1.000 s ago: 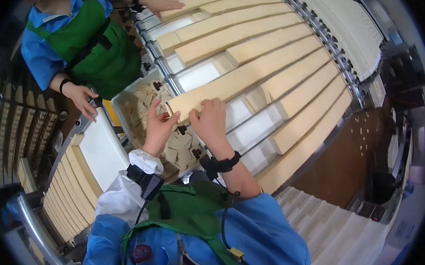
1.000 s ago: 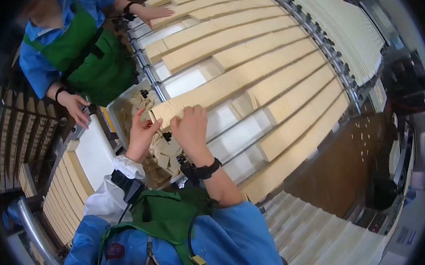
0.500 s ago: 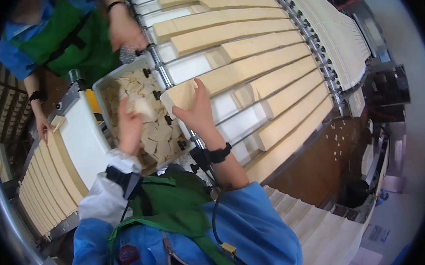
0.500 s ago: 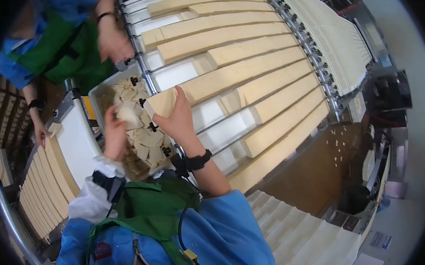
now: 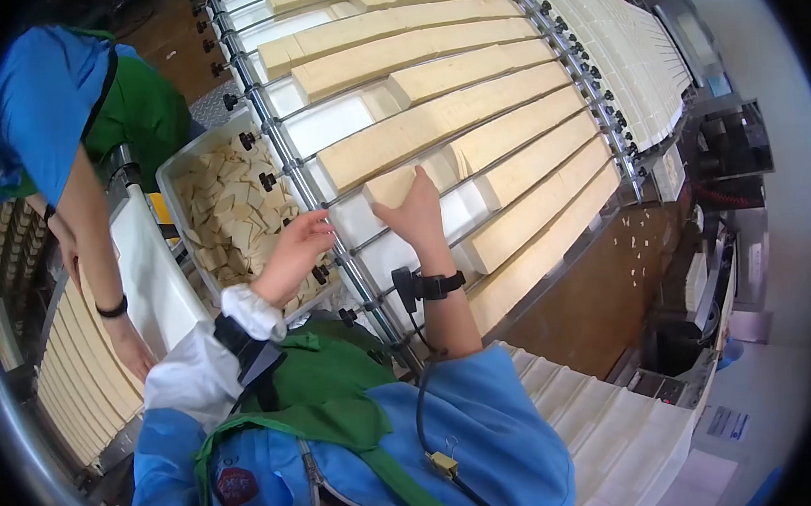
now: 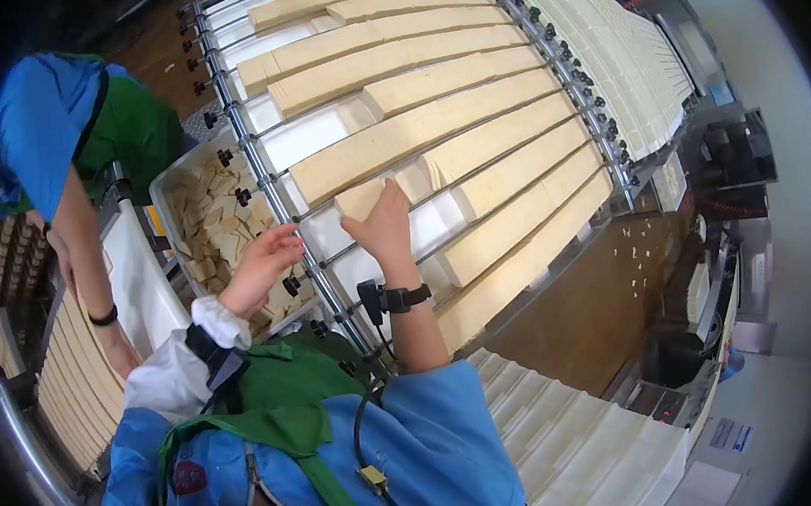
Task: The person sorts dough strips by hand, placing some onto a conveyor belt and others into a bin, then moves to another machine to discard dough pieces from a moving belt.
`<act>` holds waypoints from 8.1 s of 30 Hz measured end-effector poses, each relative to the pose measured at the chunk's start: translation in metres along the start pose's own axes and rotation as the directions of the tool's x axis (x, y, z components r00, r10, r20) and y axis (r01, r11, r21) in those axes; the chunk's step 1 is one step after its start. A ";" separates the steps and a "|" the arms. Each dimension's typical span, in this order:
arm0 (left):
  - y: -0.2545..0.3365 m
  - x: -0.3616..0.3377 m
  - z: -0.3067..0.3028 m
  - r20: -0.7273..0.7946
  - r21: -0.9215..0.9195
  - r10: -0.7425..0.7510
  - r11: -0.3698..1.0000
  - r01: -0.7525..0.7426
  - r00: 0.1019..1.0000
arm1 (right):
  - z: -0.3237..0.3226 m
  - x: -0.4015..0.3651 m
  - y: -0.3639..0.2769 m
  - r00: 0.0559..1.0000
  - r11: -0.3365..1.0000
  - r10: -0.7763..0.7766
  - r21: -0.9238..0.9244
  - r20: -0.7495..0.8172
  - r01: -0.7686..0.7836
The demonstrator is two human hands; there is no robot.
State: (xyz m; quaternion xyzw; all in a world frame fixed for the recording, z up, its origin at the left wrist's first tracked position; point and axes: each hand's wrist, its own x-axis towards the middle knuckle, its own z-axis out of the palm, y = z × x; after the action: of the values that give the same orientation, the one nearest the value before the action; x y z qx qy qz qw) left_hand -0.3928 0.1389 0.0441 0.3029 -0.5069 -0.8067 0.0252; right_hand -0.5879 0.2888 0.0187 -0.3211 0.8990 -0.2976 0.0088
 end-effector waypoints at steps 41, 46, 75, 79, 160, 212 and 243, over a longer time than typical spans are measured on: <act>-0.003 0.156 0.118 0.263 0.109 -0.277 0.960 0.257 0.924 | -0.028 -0.008 0.023 0.968 0.915 0.152 -0.342 -0.201 -0.214; 0.025 0.069 0.058 0.174 0.154 -0.221 0.969 0.195 0.960 | -0.024 0.026 0.006 0.989 0.935 0.134 -0.321 -0.069 -0.149; -0.151 -0.344 -0.279 -0.807 -0.406 -0.252 0.893 -0.194 0.534 | 0.350 -0.135 -0.522 0.357 0.480 -0.872 0.439 0.335 0.760; -0.158 -0.360 -0.315 -0.706 -0.470 -0.245 0.864 -0.180 0.665 | 0.415 -0.150 -0.546 0.381 0.514 -0.825 0.275 0.417 0.812; -0.058 -0.013 0.047 0.110 0.446 0.161 0.874 -0.193 0.981 | -0.055 -0.078 -0.023 0.826 0.839 -0.526 -0.035 0.200 0.543; -0.138 -0.369 -0.361 -0.543 -0.599 -0.266 0.787 -0.145 0.797 | 0.404 -0.162 -0.598 0.544 0.639 -0.707 0.080 0.451 0.765; 0.002 -0.162 -0.261 -0.386 0.789 0.505 0.614 -0.007 0.772 | 0.077 0.001 -0.234 0.875 0.859 -0.408 -0.216 0.260 0.464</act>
State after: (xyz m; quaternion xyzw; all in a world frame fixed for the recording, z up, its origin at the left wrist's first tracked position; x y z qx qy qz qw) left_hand -0.1270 -0.0151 0.0420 0.4334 -0.7998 -0.3783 0.1715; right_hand -0.4389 0.1035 0.0822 -0.5441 0.8287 -0.1310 -0.0108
